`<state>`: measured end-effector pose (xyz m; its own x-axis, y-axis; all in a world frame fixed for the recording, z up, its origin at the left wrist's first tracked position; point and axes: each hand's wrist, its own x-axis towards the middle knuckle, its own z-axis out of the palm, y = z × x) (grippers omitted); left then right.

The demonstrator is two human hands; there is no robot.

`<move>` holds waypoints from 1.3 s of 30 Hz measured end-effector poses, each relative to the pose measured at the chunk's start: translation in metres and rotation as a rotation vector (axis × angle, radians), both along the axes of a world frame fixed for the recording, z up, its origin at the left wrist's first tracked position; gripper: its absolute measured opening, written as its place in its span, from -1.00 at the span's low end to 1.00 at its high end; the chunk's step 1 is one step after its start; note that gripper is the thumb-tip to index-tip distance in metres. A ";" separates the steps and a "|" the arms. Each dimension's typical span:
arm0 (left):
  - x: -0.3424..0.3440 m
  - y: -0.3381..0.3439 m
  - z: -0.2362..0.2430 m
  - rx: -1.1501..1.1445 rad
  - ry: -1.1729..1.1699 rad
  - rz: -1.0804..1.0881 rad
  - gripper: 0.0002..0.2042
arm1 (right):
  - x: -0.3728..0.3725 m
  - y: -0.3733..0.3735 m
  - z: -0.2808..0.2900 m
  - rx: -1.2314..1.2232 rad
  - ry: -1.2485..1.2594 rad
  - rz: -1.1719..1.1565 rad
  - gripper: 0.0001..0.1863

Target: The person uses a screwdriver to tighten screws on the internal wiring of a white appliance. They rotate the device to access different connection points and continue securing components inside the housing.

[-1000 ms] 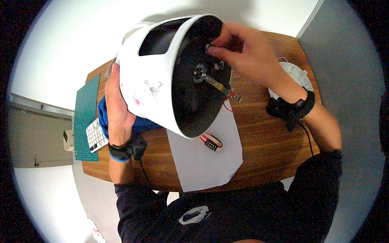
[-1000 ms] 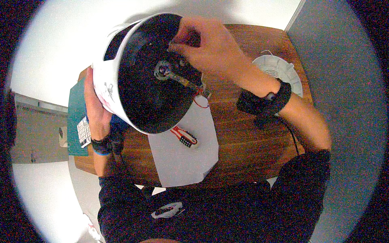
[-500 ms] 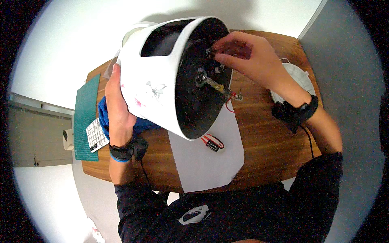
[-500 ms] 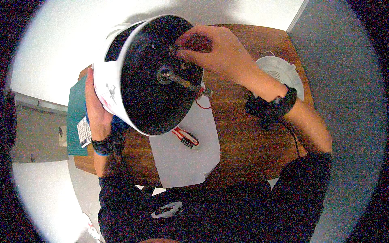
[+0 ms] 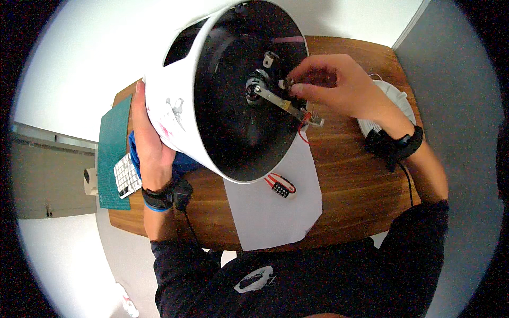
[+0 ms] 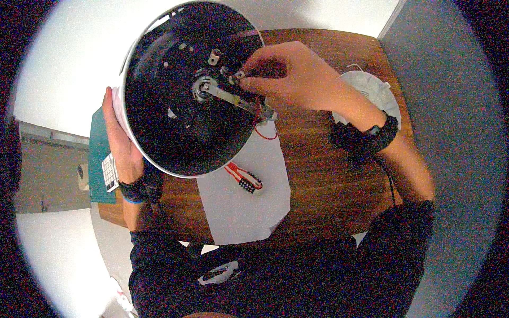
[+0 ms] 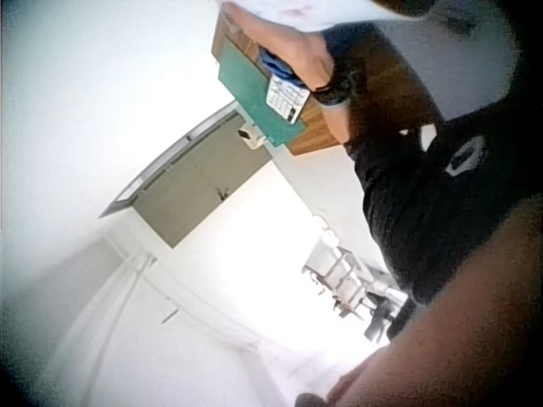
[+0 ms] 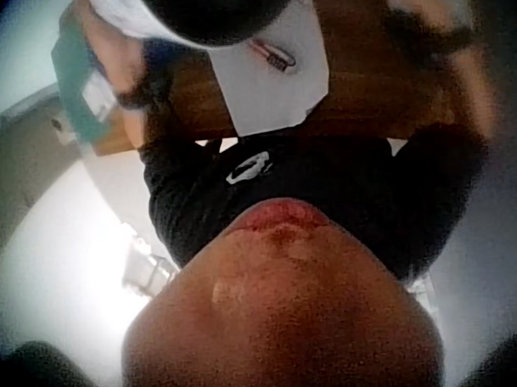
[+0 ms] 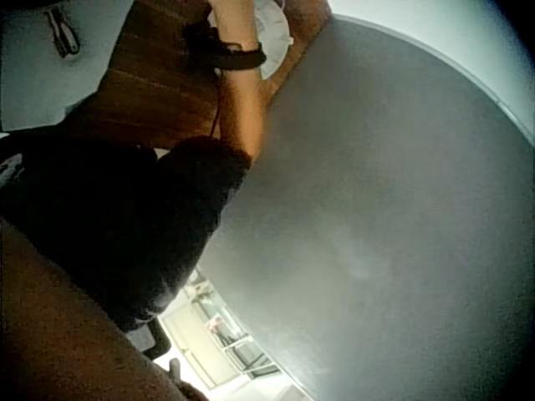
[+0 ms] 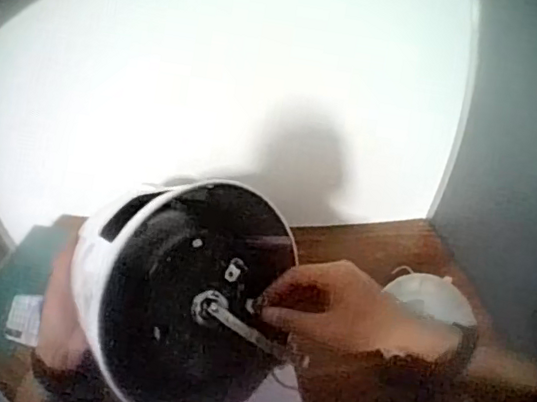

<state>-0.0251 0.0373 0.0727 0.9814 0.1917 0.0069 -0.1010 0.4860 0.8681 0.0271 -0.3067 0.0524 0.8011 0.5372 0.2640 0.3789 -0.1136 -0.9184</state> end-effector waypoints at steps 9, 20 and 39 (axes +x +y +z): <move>-0.002 -0.001 0.003 0.008 -0.012 -0.016 -0.52 | 0.008 0.002 0.001 -0.114 0.013 -0.021 -0.73; -0.004 -0.006 0.000 0.134 -0.095 -0.067 -0.47 | 0.008 0.008 0.010 -0.378 -0.134 -0.058 -0.68; 0.000 -0.005 -0.005 0.159 -0.103 -0.093 -0.48 | 0.006 0.010 0.004 -0.380 -0.374 -0.078 -0.70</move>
<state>-0.0251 0.0325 0.0675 0.9874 0.0891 0.1310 -0.1543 0.3548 0.9221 0.0326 -0.2964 0.0559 0.7307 0.5933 0.3378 0.6497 -0.4523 -0.6110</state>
